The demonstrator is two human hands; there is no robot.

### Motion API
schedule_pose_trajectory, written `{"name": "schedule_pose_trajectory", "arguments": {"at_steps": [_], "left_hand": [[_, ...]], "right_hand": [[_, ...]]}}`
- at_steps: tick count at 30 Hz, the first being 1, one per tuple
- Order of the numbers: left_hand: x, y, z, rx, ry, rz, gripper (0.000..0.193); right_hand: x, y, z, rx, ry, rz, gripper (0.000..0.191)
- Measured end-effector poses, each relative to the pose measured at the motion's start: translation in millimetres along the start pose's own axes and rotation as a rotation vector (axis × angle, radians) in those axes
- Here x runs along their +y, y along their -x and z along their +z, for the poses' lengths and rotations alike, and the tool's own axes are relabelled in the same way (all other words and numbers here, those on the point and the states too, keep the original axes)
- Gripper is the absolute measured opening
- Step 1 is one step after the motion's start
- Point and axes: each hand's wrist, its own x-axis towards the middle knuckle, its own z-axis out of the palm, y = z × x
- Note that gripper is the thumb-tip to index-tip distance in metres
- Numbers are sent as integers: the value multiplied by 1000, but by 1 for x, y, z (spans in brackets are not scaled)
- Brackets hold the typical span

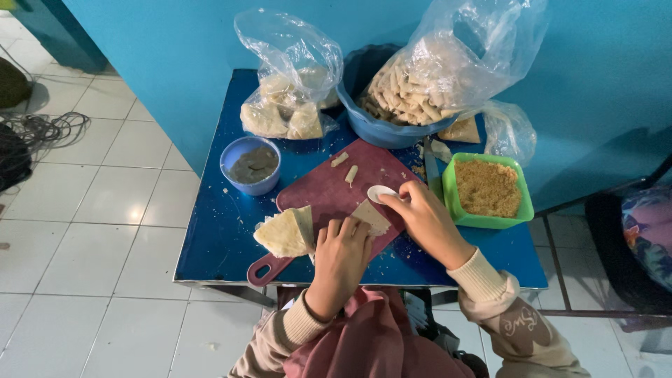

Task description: The person sits at a small blue table and cuts a block of pale dough into pieces with a knife on a pink cutting board. They fold the dough pieces, spoon brown filling onto them, and place the folded pastries into a large bowl holding finished ones.

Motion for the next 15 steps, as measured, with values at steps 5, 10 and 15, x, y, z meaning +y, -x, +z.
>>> {"name": "schedule_pose_trajectory", "arguments": {"at_steps": [5,10,15], "left_hand": [[1,-1,-3,-6,26,-5,19],[0,-2,-4,-6,14,24,20],[1,-1,-6,-6,15,24,21]], "right_hand": [[1,2,8,-34,-20,-24,40],[-1,6,25,5,94,-89,34],[8,1,31,-27,155,-91,31]]}}
